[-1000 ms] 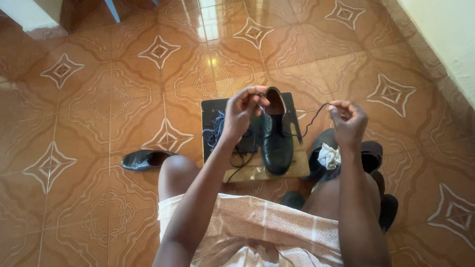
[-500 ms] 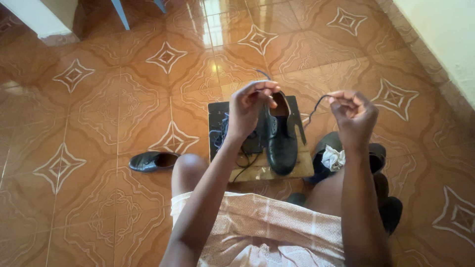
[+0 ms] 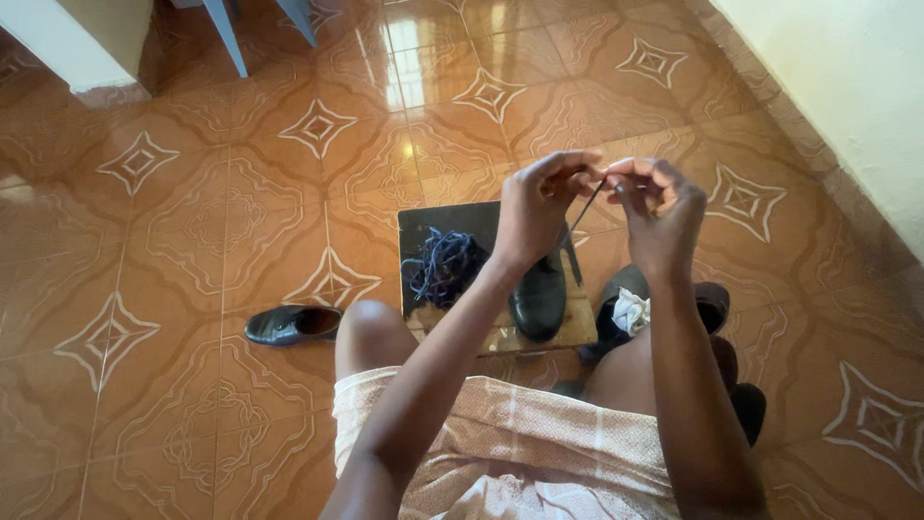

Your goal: The person sits on the floor and works on a black leather shoe placed on a small stool. They wipe the shoe with a cloth, then thread a dark shoelace through the eyelets, pulling and adjusting it repeatedly.

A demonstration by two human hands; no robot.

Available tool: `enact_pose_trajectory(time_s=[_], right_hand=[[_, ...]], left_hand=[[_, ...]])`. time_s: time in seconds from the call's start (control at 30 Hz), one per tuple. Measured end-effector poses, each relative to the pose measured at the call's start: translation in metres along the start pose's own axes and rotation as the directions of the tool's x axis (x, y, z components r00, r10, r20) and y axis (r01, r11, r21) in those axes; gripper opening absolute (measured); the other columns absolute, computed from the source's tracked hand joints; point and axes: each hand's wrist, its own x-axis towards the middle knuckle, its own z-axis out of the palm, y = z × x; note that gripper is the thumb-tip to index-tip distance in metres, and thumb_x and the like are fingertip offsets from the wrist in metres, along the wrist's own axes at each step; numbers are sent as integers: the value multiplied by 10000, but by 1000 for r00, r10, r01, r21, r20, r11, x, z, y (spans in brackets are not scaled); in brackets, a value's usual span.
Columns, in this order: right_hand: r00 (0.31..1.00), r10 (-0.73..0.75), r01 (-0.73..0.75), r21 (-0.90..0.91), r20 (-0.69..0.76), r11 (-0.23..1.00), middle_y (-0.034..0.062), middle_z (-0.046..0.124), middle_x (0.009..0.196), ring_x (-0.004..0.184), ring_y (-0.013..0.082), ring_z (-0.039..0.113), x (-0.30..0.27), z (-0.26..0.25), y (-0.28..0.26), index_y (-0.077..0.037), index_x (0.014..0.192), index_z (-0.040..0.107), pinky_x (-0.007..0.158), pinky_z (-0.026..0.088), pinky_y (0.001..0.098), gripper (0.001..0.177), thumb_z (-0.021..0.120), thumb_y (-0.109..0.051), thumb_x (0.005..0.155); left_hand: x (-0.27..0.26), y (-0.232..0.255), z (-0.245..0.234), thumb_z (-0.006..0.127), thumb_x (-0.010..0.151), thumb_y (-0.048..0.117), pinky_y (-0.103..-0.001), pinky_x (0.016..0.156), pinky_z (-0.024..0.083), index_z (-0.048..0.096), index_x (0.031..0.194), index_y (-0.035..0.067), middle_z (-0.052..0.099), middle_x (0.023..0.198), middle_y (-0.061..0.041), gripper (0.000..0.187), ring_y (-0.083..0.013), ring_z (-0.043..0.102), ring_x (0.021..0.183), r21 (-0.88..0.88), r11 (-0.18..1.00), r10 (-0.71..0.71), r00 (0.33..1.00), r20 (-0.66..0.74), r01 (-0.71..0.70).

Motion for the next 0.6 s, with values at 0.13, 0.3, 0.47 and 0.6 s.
enact_pose_trajectory(time_s=[0.13,0.3,0.47,0.6], right_hand=[[999,22,-21,46,-29,999,89,748,1002,896,122,727,6,-3,-7,14,1071,719,797,647,264,88,681,58,1005],[998,-54,54,23,-27,998,77,700,1034,904,114,737,7,2,-13,-8,1038,729,753,664,252,71,716,43,989],[998,-17,12,-75,-59,997,87,730,969,821,126,707,11,4,-16,-2,1038,764,670,595,250,88,739,56,977],[995,-50,53,37,-89,998,85,723,1008,849,113,720,11,4,-18,9,1036,741,705,611,236,78,716,62,985]], left_hand=[[1,-17,7,647,1022,-57,-289,879,634,722,1235,0,798,1059,-102,233,-143,769,973,-99,994,32,999,-42,-36],[-2,-3,8,614,990,-76,-303,870,617,609,1363,20,795,1081,-110,384,-145,762,962,-84,996,-7,997,-81,0],[5,18,7,594,978,-74,-298,905,619,442,1526,59,785,1084,-108,584,-125,759,1001,12,1000,18,992,-123,-16],[6,13,11,661,947,-32,-276,880,608,527,1406,33,785,1048,-121,482,-118,745,954,-43,999,-8,990,-138,2]])
